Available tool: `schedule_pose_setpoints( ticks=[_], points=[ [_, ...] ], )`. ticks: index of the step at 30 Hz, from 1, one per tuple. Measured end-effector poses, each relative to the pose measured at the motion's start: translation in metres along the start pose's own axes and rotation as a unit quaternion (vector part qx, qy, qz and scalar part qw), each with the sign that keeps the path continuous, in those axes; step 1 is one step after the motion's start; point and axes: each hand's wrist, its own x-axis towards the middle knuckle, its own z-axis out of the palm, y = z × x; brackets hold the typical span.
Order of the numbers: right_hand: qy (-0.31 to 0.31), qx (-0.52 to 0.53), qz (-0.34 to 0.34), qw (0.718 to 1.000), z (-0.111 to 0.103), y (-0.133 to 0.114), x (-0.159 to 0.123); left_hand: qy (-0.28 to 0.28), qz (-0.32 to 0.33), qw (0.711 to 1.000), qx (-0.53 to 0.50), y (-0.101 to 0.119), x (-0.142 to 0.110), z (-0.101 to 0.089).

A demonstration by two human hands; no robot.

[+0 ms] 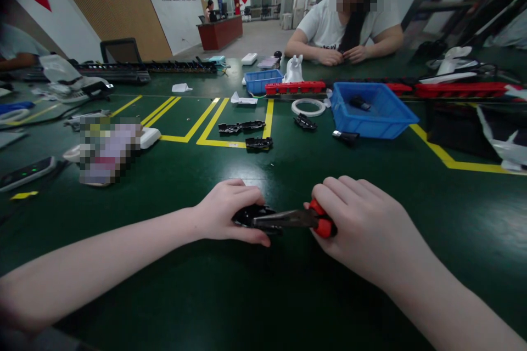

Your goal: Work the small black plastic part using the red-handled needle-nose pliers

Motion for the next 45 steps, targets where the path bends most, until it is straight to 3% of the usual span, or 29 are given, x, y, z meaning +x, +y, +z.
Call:
schedule_pose_setpoints(
  ticks=[15, 24, 32, 37, 40, 43, 45],
  points=[
    [-0.017, -0.094, 0.001, 0.995, -0.002, 0.004, -0.002, -0.003, 0.02, 1.0, 0.014, 0.003, -0.001, 0.001],
    [-0.004, -0.084, 0.02, 0.996, 0.008, 0.01, -0.005, -0.07, -0.021, 0.992, 0.099, -0.002, 0.003, 0.003],
    [0.004, 0.038, 0.162, 0.986, 0.036, 0.026, -0.011, -0.078, -0.025, 0.986, 0.148, 0.002, 0.001, 0.004],
    [-0.012, 0.043, 0.162, 0.986, 0.039, 0.022, -0.009, -0.067, -0.03, 0.983, 0.166, 0.003, -0.002, 0.003],
    [-0.004, -0.017, 0.146, 0.989, 0.034, 0.015, -0.006, -0.014, -0.024, 0.986, 0.166, 0.009, -0.003, -0.004],
    [-0.002, -0.072, 0.148, 0.986, 0.023, 0.004, -0.003, 0.049, 0.019, 0.985, 0.166, 0.026, 0.003, -0.008],
    [-0.02, -0.094, 0.135, 0.986, 0.014, -0.005, -0.001, 0.052, 0.081, 0.982, 0.163, 0.043, 0.01, -0.004]
  ],
)
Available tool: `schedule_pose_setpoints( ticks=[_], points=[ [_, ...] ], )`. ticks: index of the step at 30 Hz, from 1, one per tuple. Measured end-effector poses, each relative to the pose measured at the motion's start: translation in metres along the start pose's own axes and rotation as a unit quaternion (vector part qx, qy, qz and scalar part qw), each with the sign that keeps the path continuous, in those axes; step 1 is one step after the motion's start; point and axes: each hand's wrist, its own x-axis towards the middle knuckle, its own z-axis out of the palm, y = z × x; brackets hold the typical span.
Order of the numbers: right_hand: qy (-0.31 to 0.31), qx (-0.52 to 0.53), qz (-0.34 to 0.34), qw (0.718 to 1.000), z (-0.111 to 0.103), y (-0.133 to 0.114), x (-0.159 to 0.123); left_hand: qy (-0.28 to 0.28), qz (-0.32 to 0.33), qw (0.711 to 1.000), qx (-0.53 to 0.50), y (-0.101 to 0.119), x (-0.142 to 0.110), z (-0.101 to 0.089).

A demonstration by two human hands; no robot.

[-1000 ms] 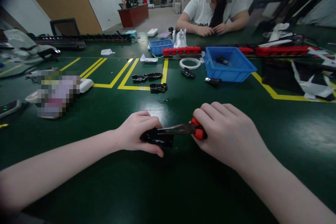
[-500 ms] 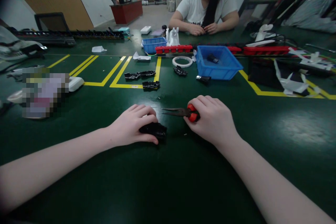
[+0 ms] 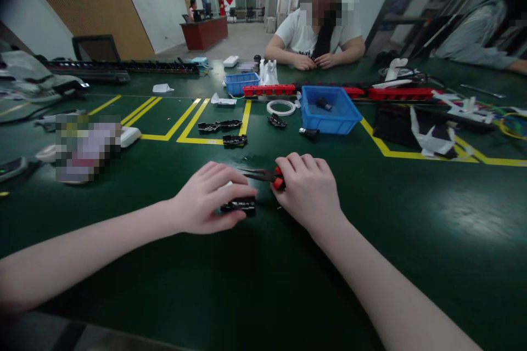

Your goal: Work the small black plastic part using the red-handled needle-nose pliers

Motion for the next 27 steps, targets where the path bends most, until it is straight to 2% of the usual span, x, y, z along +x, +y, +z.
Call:
schedule_pose_setpoints(
  ticks=[2, 3, 7, 10, 13, 16, 18, 21, 23, 27],
  points=[
    [-0.013, -0.023, -0.029, 0.999, -0.011, -0.007, -0.001, -0.027, 0.065, 0.997, 0.006, 0.02, 0.012, 0.004],
    [-0.017, -0.027, -0.038, 0.999, -0.015, -0.009, -0.002, -0.032, 0.07, 0.997, 0.003, 0.03, 0.018, 0.006],
    [-0.018, -0.05, -0.023, 0.998, -0.022, -0.008, -0.005, -0.028, -0.017, 0.996, -0.082, 0.062, 0.034, 0.012],
    [-0.02, -0.065, -0.013, 0.998, -0.021, -0.003, -0.005, -0.033, -0.028, 0.985, -0.168, 0.072, 0.037, 0.015],
    [-0.018, -0.033, 0.002, 0.999, -0.019, 0.001, -0.005, -0.06, -0.022, 0.971, -0.229, 0.075, 0.034, 0.017],
    [-0.015, 0.025, 0.033, 0.999, -0.012, 0.006, -0.005, -0.116, 0.013, 0.964, -0.238, 0.068, 0.025, 0.013],
    [-0.029, 0.049, 0.051, 0.997, -0.004, 0.011, -0.005, -0.119, 0.017, 0.975, -0.186, 0.057, 0.014, 0.005],
    [-0.07, 0.087, 0.069, 0.991, 0.011, 0.019, -0.004, -0.091, -0.039, 0.986, -0.131, 0.029, -0.004, -0.008],
    [-0.092, 0.102, 0.056, 0.989, 0.018, 0.022, -0.003, -0.077, -0.069, 0.989, -0.104, 0.01, -0.016, -0.013],
    [-0.103, 0.104, 0.042, 0.988, 0.022, 0.019, -0.002, -0.088, -0.142, 0.982, -0.087, -0.015, -0.029, -0.014]
  ],
)
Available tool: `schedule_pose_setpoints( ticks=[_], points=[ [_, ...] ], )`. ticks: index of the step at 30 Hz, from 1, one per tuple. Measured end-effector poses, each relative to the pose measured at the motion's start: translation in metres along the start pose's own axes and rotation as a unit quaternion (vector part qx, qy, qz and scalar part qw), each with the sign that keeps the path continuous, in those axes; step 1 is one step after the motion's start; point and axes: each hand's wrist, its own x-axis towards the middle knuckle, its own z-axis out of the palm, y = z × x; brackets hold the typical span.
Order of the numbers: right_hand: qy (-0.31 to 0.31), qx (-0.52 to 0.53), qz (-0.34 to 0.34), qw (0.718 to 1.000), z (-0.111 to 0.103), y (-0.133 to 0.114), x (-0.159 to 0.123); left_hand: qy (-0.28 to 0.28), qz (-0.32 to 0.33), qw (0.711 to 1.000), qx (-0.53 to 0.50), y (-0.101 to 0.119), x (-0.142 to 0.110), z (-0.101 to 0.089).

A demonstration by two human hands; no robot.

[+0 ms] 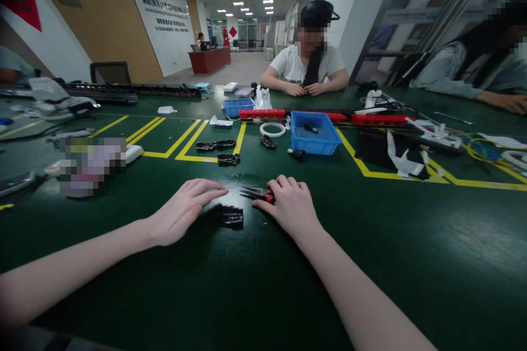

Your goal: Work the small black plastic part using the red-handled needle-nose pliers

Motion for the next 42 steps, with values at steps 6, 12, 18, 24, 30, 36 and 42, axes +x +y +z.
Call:
schedule_pose_setpoints(
  ticks=[6, 12, 18, 24, 30, 36, 42],
  points=[
    [0.006, 0.043, -0.022, 0.999, -0.001, -0.002, -0.003, -0.06, 0.02, 0.998, -0.012, -0.002, 0.004, 0.005],
    [-0.009, 0.041, -0.012, 0.999, -0.004, 0.012, -0.006, -0.072, 0.056, 0.996, 0.003, 0.0, 0.005, 0.01],
    [-0.012, 0.025, -0.026, 0.999, 0.0, 0.029, -0.019, -0.06, 0.074, 0.995, -0.014, -0.005, 0.003, 0.015],
    [0.05, 0.002, -0.047, 0.998, 0.005, 0.035, -0.019, -0.055, 0.072, 0.996, -0.026, -0.011, 0.0, 0.011],
    [0.09, -0.007, -0.071, 0.993, 0.006, 0.035, -0.022, -0.088, 0.11, 0.99, 0.001, -0.016, 0.007, -0.002],
    [0.104, -0.017, -0.094, 0.99, 0.007, 0.038, -0.021, -0.136, 0.153, 0.977, -0.058, -0.027, 0.02, -0.005],
    [0.09, 0.001, -0.097, 0.991, 0.004, 0.037, -0.024, -0.17, 0.167, 0.969, -0.064, -0.031, 0.019, 0.001]
  ],
)
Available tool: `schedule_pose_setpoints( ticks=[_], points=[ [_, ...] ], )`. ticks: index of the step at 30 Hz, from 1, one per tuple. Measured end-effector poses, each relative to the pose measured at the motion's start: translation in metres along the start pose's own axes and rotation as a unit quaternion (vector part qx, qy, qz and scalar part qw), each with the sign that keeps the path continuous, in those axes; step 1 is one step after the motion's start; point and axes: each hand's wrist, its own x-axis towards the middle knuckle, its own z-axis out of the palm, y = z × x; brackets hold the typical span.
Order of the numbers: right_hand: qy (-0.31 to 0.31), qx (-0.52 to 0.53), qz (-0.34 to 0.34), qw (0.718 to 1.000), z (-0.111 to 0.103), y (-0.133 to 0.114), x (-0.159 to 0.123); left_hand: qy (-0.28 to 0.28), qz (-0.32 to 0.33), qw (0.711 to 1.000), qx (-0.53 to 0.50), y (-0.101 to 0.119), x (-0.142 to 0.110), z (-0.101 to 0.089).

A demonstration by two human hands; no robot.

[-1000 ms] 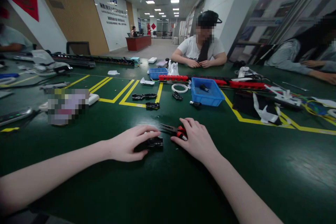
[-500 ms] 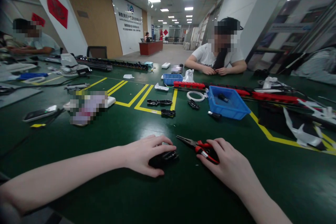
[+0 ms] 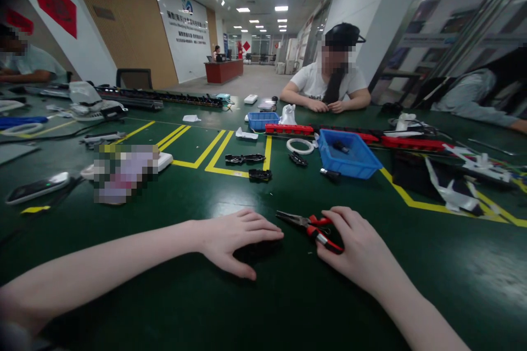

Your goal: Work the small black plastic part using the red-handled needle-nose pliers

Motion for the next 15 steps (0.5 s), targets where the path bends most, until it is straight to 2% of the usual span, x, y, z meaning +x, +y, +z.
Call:
schedule_pose_setpoints(
  ticks=[9, 12, 15],
  points=[
    [0.094, -0.029, -0.083, 0.992, 0.001, -0.008, 0.01, 0.049, -0.071, 0.996, -0.001, -0.002, -0.006, 0.001],
    [0.096, -0.032, -0.093, 0.99, -0.003, -0.01, 0.008, 0.042, -0.096, 0.994, 0.004, 0.0, -0.013, 0.0],
    [0.074, -0.036, -0.118, 0.99, -0.007, -0.012, 0.006, 0.047, -0.109, 0.993, 0.005, 0.001, -0.022, 0.0]
  ],
)
